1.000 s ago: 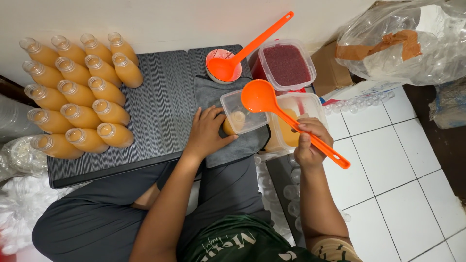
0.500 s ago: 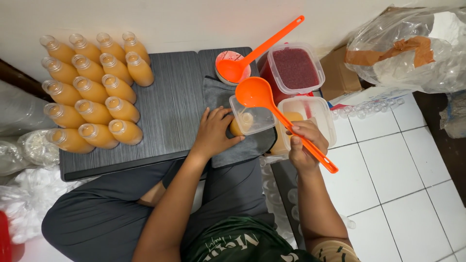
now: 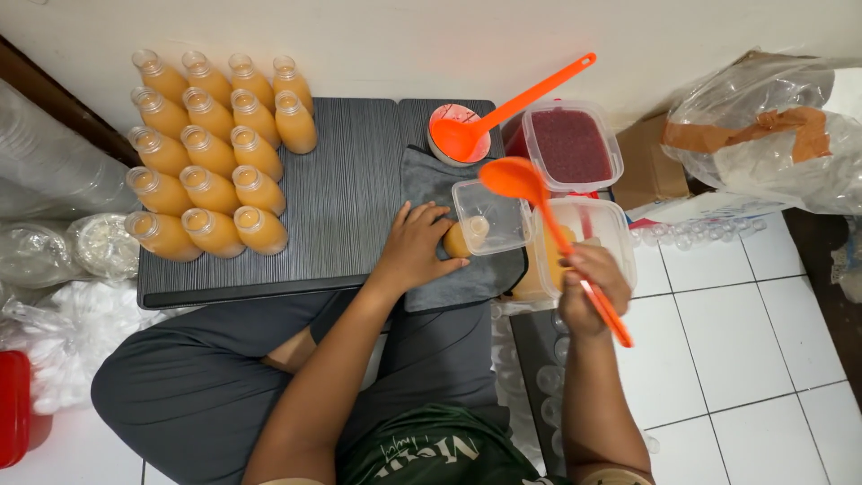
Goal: The person scoops orange liquid from a container using an orange ladle and pours it into small plastic bottles placed on a tray. After filling one bottle, they place it among other filled bottles and repeat the process with another empty bottle.
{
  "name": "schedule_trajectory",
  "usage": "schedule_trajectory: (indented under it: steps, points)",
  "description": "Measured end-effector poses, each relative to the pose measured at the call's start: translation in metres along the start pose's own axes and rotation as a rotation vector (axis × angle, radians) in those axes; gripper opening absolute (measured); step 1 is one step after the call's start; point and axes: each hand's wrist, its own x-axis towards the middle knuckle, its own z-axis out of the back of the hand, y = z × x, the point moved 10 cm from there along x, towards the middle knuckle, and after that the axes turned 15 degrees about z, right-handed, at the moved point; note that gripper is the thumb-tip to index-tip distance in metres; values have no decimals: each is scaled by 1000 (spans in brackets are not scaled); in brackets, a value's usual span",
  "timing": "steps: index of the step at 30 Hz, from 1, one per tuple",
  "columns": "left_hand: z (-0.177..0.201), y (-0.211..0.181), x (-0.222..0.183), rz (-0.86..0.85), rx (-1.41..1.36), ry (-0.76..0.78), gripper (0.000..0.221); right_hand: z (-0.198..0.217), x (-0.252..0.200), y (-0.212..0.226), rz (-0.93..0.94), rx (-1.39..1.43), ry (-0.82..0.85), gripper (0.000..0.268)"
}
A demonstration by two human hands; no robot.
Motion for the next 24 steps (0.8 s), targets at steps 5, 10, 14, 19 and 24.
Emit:
schedule_trajectory:
  steps: [5, 10, 14, 19, 24]
  points:
    - [0, 0, 0, 0, 0, 2, 62, 67, -27, -44, -128, -127, -117, 32]
    - [-4, 1, 2, -19, 17, -5, 65, 128, -87, -109, -369, -333, -215, 35]
    - [-4, 2, 2, -16, 38, -10, 64, 116, -126, -135, -550, -460, -42, 34]
    - [-3, -2, 1, -31, 70, -20, 64, 80, -100, -127, -620, -582, 272, 30]
    - [4, -10, 2, 14, 75, -6, 68, 51, -118, -141, -885, -570, 651, 35]
